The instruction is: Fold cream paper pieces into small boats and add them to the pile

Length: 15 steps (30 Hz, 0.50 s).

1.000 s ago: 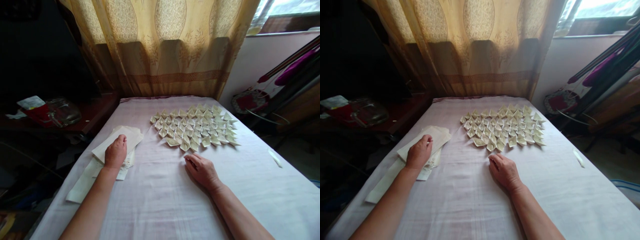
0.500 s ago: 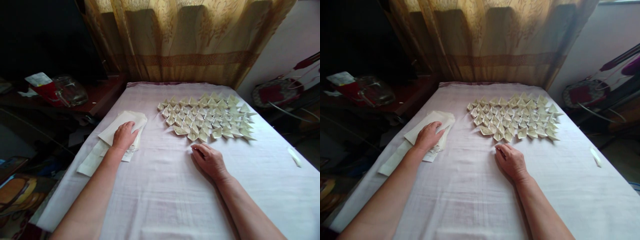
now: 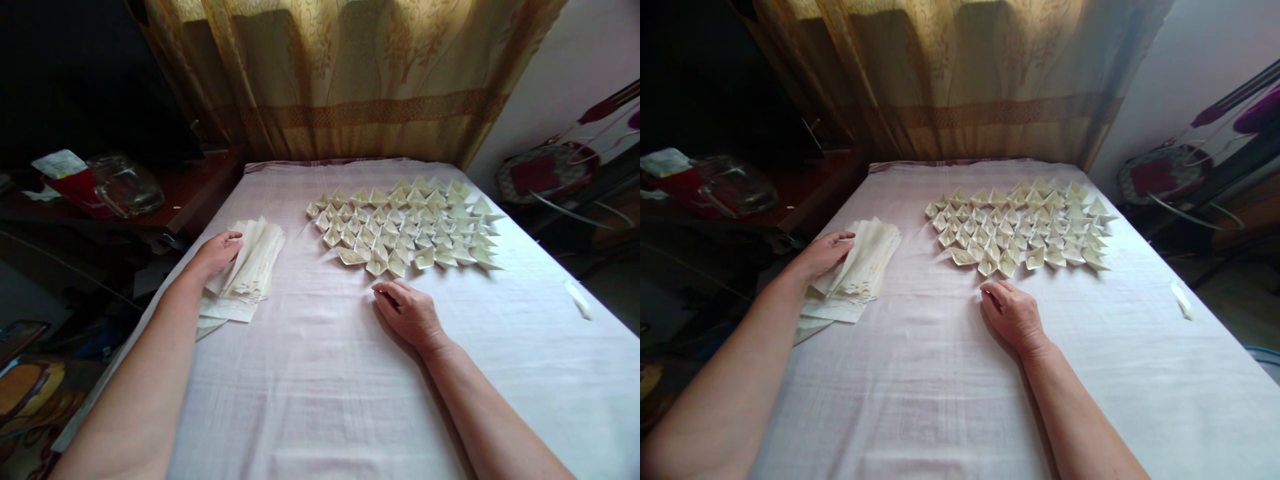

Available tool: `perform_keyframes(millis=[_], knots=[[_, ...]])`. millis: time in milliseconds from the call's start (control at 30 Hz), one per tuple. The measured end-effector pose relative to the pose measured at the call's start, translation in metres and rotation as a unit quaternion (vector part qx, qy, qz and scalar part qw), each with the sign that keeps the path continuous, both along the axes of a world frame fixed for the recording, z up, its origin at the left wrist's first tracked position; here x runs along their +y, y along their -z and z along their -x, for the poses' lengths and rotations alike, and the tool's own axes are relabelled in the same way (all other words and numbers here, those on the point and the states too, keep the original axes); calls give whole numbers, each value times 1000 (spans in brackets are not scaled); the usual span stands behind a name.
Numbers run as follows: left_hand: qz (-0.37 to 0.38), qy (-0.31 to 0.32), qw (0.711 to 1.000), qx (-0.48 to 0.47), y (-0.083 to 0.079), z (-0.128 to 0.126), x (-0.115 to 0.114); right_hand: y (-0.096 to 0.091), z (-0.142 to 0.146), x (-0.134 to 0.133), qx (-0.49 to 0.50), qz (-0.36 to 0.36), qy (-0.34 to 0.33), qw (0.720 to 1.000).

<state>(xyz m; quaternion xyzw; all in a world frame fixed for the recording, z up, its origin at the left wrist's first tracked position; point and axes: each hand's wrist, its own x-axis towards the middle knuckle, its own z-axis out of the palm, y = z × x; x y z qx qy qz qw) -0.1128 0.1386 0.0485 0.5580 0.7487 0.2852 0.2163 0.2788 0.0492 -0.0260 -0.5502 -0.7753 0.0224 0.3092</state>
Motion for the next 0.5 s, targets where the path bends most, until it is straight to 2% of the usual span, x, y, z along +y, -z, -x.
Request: perform_keyframes(millis=[167,233,367,433,500], knots=[[24,38,999,-30,8,2,-7,0,0,0,-5,-3,5,1000],[19,49,999,6,11,-6,-14,-1,1,0,-7,-4,4,1000],[0,107,969,221,13,-27,-26,-2,1,-1,-7,-4,11,1000],[13,92,965,246,10,-32,-27,-2,1,-1,-6,1,14,1000],[32,77,970,228,7,-30,-25,-2,1,-1,-4,6,10,1000]])
